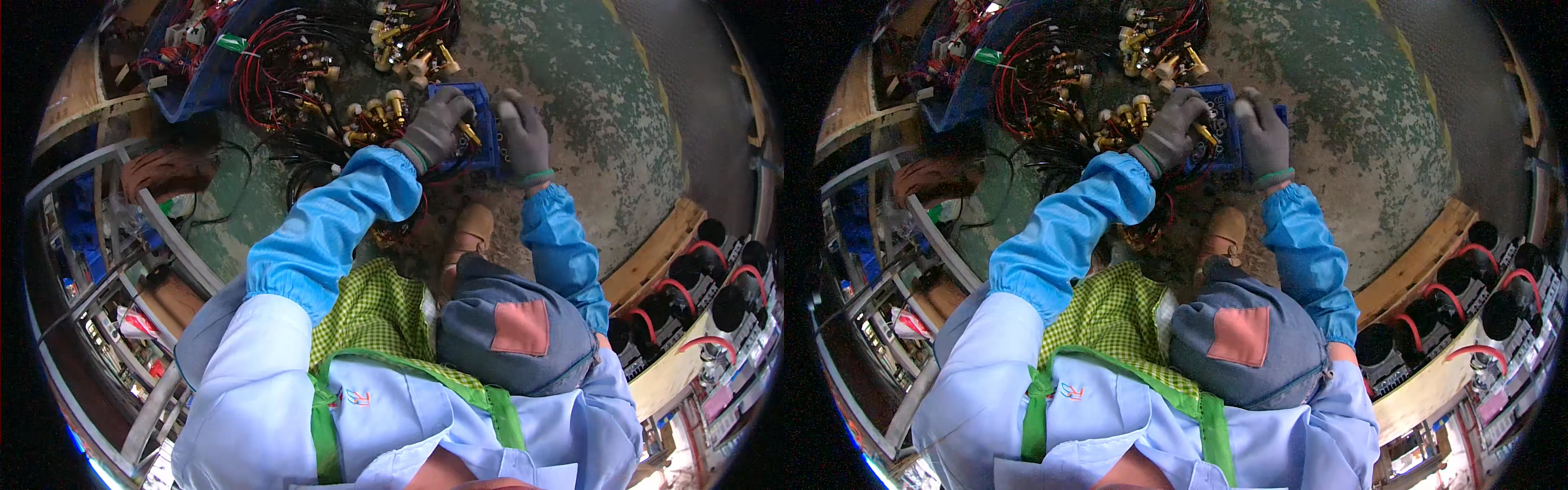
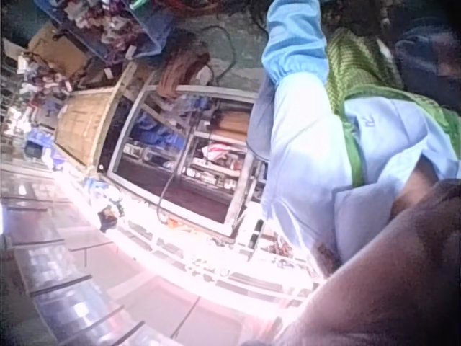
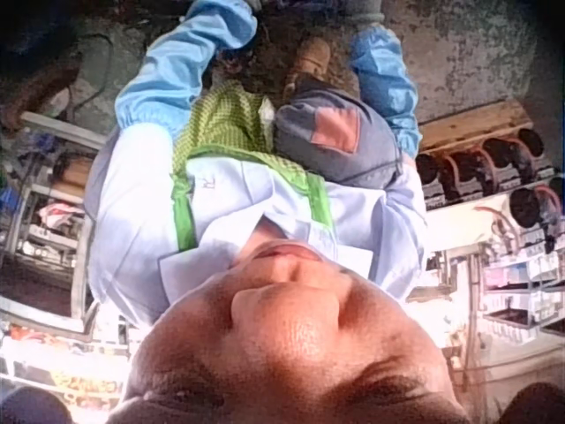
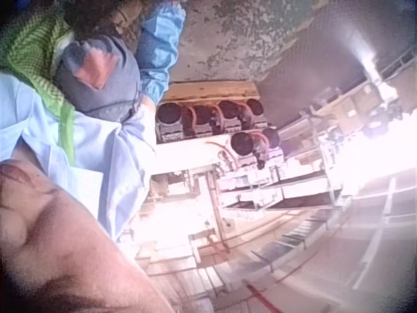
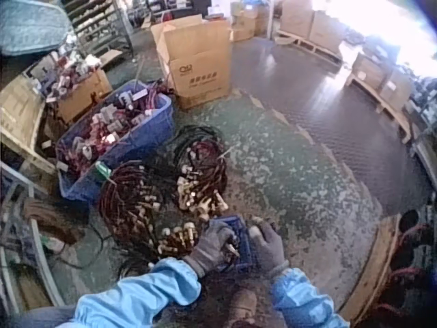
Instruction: The person assembles wiring harnesses by hand, attaching connectors to wires and securing them.
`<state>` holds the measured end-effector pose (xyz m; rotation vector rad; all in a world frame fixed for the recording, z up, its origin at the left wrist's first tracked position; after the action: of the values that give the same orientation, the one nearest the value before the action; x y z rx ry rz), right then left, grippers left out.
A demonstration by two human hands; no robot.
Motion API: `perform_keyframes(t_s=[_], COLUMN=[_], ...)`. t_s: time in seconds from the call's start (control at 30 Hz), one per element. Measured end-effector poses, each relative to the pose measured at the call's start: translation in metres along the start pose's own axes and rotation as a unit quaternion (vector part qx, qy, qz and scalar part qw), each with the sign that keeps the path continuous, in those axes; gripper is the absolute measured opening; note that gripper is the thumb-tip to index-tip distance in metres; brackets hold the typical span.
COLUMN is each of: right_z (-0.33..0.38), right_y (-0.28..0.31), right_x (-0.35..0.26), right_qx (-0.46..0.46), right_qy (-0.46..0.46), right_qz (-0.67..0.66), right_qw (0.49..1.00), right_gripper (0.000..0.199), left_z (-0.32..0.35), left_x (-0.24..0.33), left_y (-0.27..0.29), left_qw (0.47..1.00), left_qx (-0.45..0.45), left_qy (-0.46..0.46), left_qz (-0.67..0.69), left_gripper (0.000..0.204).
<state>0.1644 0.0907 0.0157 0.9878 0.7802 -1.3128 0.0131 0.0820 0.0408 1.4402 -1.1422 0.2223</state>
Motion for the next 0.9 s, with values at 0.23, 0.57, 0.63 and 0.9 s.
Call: perform_keyframes(t_s=[0.23,0.57,0.63,0.9], right_z=[-0.020,-0.013,-0.001,0.009], right_y=[-0.029,-0.019,-0.015,-0.024], right_x=[0.082,0.036,0.006,-0.012], right_qx=[-0.207,-0.139,-0.182,-0.099], right_qy=[-0.196,-0.007,0.002,0.110], right_qz=[-0.013,-0.021,-0.144,0.118], right_qw=[0.958,0.990,0.973,0.982], right_gripper=[0.033,0.031,0.037,0.049], left_z=[0.005,0.019,0.023,0.017], left_x=[0.005,0.000,-0.006,-0.010], left_y=[-0.017,-0.024,-0.023,-0.023], left_qw=[0.996,0.994,0.992,0.999], left_qx=[-0.015,-0.057,-0.063,-0.046], left_qy=[0.044,0.053,0.070,0.022], left_qz=[0.077,0.077,0.080,-0.006], left_gripper=[0.030,0.030,0.028,0.020])
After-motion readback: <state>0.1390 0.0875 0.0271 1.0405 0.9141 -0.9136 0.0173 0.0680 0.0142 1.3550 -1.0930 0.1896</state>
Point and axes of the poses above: each hand's wrist, its own z-axis away from the middle knuckle, its own y-axis out of the back of the hand, x = y × z, the point moved 9 cm from there along -z, towards the middle knuckle, and after that the axes turned 11 degrees about -y, right-handed, at the moved point
